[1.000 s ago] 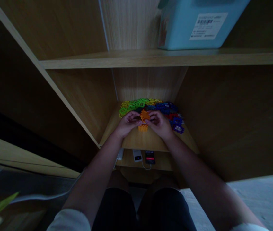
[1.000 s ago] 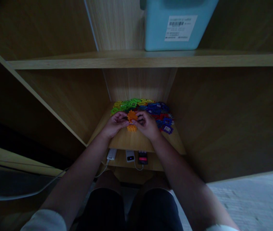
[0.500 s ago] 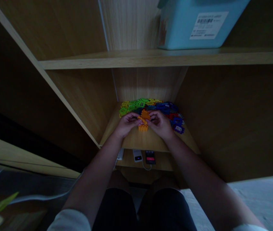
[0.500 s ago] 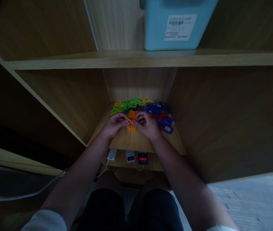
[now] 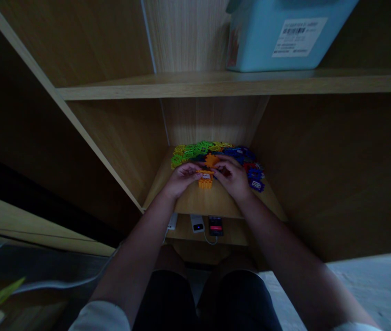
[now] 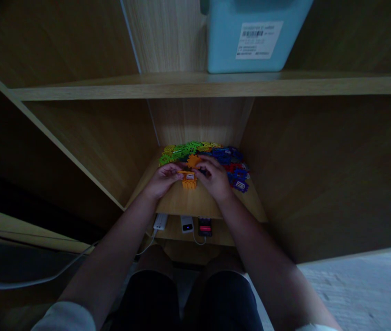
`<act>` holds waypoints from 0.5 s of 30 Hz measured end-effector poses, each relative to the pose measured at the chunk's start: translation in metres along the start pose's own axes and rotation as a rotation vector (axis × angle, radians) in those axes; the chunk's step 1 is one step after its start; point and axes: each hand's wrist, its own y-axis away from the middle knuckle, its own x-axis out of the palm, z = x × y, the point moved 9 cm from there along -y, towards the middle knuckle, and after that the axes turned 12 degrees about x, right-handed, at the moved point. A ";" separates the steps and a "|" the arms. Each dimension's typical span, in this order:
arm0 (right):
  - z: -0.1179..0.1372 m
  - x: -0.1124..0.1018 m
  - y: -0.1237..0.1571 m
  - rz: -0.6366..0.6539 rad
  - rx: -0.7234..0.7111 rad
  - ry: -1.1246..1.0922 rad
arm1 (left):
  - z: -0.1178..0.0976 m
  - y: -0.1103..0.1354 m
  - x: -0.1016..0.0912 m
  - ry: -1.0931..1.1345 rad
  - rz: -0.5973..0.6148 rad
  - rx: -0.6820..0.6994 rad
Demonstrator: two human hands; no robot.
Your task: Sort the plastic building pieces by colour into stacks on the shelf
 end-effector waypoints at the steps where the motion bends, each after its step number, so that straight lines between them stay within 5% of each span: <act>1: 0.000 0.000 0.000 -0.002 -0.007 -0.001 | 0.001 0.000 0.000 0.002 0.000 -0.003; 15: 0.005 0.008 0.004 0.078 -0.080 0.007 | 0.011 0.002 -0.002 0.006 0.022 -0.042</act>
